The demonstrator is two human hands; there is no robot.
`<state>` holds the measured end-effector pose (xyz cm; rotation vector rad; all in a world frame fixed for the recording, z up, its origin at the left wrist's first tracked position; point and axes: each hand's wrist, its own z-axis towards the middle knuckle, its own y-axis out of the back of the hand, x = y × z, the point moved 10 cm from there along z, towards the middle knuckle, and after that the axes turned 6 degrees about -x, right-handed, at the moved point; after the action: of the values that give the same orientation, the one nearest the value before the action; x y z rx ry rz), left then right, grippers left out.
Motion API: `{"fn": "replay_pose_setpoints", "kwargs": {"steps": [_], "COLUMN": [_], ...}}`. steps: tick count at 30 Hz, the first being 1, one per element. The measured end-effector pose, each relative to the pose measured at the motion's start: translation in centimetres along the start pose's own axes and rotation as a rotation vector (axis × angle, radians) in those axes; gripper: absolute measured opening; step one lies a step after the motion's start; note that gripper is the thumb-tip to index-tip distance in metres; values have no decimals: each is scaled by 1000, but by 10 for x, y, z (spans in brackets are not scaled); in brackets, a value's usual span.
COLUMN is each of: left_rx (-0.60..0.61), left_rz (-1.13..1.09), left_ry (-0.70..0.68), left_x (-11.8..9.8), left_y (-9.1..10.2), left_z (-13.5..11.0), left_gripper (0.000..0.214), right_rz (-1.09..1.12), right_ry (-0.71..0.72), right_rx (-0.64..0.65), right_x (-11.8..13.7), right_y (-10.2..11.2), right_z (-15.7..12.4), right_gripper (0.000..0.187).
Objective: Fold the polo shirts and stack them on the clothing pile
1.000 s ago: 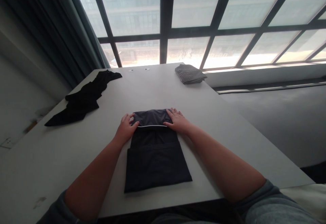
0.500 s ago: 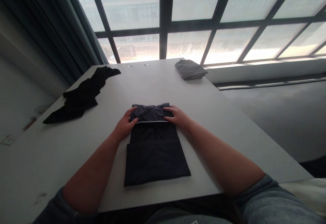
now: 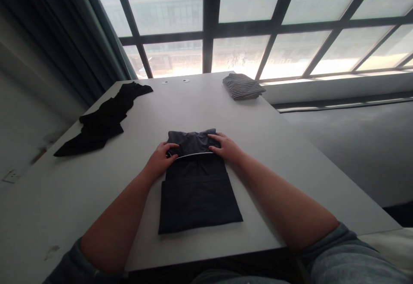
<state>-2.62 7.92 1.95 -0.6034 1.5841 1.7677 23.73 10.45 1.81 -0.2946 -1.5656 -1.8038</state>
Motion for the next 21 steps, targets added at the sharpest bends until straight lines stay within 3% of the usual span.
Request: {"fn": "replay_pose_setpoints", "kwargs": {"steps": [12,15,18,19,21], "left_rx": [40,-38,-137,-125,27], "left_rz": [146,221,312,318,283], "left_ry": [-67,-64,-181,-254,-408], "left_x": [2,2,-23,-38,-72], "left_y": [-6,4,20,20,7], "left_z": [-2,-2,-6,-11,-25], "left_gripper": [41,42,41,39,32], "right_rz": [3,4,-14,-22,-37], "right_ry": [-25,-7,-17,-23,-31], "right_rx": [23,4,-18,-23,-36], "right_x": [-3,-2,-4,-4,-6], "right_y": [-2,-2,-1,-1,0], "right_z": [1,1,2,2,3], "right_gripper": [60,61,62,62,62]}}
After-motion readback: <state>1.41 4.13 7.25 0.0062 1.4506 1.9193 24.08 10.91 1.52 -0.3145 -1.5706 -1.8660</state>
